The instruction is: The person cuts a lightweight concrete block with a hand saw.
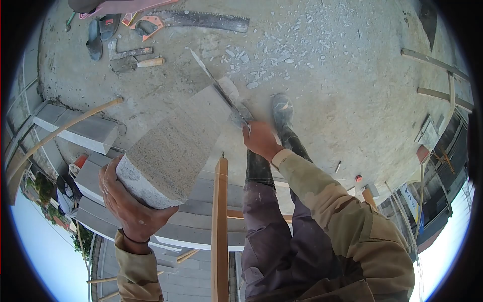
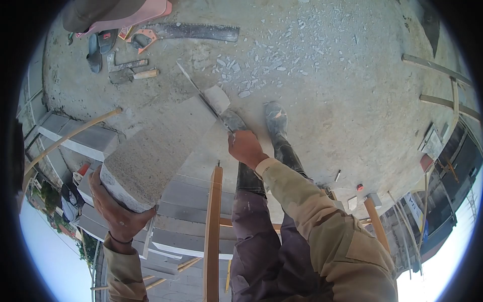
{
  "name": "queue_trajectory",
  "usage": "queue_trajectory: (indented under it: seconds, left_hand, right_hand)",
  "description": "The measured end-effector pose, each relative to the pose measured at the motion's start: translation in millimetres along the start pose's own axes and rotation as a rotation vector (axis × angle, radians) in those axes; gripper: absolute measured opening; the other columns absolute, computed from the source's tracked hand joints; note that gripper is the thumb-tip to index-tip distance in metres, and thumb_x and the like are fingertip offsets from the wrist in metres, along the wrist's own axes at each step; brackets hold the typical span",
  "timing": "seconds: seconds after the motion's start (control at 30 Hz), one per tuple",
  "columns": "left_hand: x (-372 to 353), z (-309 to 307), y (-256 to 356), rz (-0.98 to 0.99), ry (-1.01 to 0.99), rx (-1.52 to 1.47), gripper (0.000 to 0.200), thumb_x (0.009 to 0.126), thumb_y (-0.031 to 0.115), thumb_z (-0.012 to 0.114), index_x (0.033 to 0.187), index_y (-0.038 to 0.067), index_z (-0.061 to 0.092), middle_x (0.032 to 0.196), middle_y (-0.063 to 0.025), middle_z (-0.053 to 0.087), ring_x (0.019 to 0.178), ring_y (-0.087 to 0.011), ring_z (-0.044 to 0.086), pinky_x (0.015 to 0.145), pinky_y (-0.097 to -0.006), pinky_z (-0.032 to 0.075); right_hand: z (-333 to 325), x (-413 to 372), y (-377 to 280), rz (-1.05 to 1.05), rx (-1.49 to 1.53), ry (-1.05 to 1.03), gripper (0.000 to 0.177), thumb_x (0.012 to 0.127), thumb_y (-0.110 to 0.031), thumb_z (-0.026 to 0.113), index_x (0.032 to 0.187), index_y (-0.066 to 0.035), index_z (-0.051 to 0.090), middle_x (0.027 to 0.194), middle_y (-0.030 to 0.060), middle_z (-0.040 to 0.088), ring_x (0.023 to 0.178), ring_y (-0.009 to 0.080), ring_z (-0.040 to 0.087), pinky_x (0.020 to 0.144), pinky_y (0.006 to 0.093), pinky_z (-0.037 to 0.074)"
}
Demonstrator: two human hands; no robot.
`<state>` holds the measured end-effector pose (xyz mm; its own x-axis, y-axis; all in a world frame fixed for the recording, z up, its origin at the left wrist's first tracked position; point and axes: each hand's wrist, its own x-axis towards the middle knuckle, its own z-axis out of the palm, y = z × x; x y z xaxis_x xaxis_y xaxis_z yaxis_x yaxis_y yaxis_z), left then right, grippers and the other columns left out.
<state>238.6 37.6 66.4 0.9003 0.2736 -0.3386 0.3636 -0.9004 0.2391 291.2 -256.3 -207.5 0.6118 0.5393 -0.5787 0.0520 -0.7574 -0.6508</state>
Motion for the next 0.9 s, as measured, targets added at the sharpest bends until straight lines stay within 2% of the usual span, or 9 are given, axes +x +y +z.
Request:
queue_trajectory:
  seconds: [0.13,0.23,0.3,0.33,0.4,0.5,0.63,0.7,0.9]
  left_hand:
    - [-1,-1,2,-0.011,-0.018,-0.008,0.119,0.06,0.05,0.093,0.151,-0.001,0.034,0.129,-0.0223,0.05,0.121,-0.0416,0.058,0.099,-0.0585,0.046]
    - [-7,1,5,-0.034,-0.015,0.033,0.123,0.06,0.053,0.093,0.152,-0.001,0.033,0.132,-0.0223,0.049,0.122,-0.042,0.058,0.099,-0.0581,0.047]
    - [-11,-1,4,-0.041,-0.043,0.03,0.123,0.06,0.054,0.093,0.153,-0.001,0.032,0.133,-0.0223,0.048,0.123,-0.042,0.057,0.099,-0.0578,0.047]
    - [-10,-1,4,-0.052,-0.058,0.031,0.124,0.061,0.054,0.093,0.153,-0.001,0.032,0.133,-0.0222,0.048,0.124,-0.042,0.057,0.099,-0.0576,0.047]
    - [-6,1,3,-0.005,-0.025,0.031,0.124,0.061,0.054,0.094,0.153,-0.001,0.032,0.134,-0.0222,0.048,0.125,-0.0417,0.056,0.1,-0.0575,0.046]
    - [-8,2,5,0.014,-0.019,0.013,0.123,0.061,0.053,0.094,0.153,-0.001,0.032,0.134,-0.0223,0.048,0.126,-0.0413,0.056,0.1,-0.0574,0.046]
    - [-7,2,6,-0.024,-0.016,-0.032,0.122,0.062,0.052,0.095,0.153,-0.001,0.032,0.136,-0.0233,0.047,0.126,-0.0409,0.056,0.102,-0.0573,0.046]
    - [-6,2,6,0.015,-0.005,0.001,0.122,0.063,0.051,0.095,0.153,-0.001,0.032,0.137,-0.0236,0.047,0.126,-0.0413,0.056,0.103,-0.0572,0.046]
    - [-6,2,2,0.032,-0.018,0.027,0.122,0.065,0.049,0.095,0.154,-0.003,0.03,0.138,-0.0243,0.048,0.129,-0.0431,0.055,0.105,-0.0568,0.045]
  right_hand:
    - [-26,-2,-18,0.039,0.092,0.005,0.031,0.101,-0.023,0.063,0.089,0.004,0.07,0.071,0.029,0.066,0.066,0.049,0.066,0.066,0.0557,0.053]
    - [-30,-4,-27,-0.138,0.171,0.301,0.033,0.102,-0.024,0.063,0.089,0.006,0.07,0.068,0.0287,0.065,0.065,0.049,0.066,0.066,0.0555,0.054]
    - [-16,1,-9,0.15,0.092,-0.106,0.038,0.1,-0.026,0.066,0.105,0.011,0.073,0.084,0.0311,0.07,0.082,0.05,0.068,0.078,0.0541,0.054]
    - [-11,2,0,0.146,0.089,-0.093,0.038,0.1,-0.026,0.066,0.105,0.011,0.073,0.084,0.0311,0.07,0.082,0.05,0.068,0.078,0.0541,0.054]
    - [2,4,10,0.032,-0.002,0.028,0.032,0.1,-0.023,0.065,0.089,0.006,0.07,0.066,0.028,0.065,0.064,0.0492,0.065,0.064,0.0548,0.053]
    - [-31,-10,-25,-0.096,0.188,0.26,0.033,0.1,-0.024,0.065,0.089,0.007,0.07,0.069,0.0284,0.066,0.064,0.0492,0.066,0.065,0.0563,0.054]
    - [-4,-5,4,-0.113,0.18,0.308,0.032,0.1,-0.023,0.064,0.087,0.006,0.069,0.065,0.0269,0.065,0.063,0.0492,0.065,0.063,0.0569,0.053]
    - [0,8,9,0.087,-0.03,-0.062,0.029,0.1,-0.02,0.065,0.087,0.006,0.069,0.066,0.0261,0.065,0.065,0.0483,0.066,0.064,0.0566,0.053]
    - [-24,-7,-24,-0.101,0.168,0.225,0.032,0.1,-0.021,0.063,0.083,0.006,0.068,0.07,0.0287,0.066,0.07,0.049,0.068,0.067,0.0567,0.055]
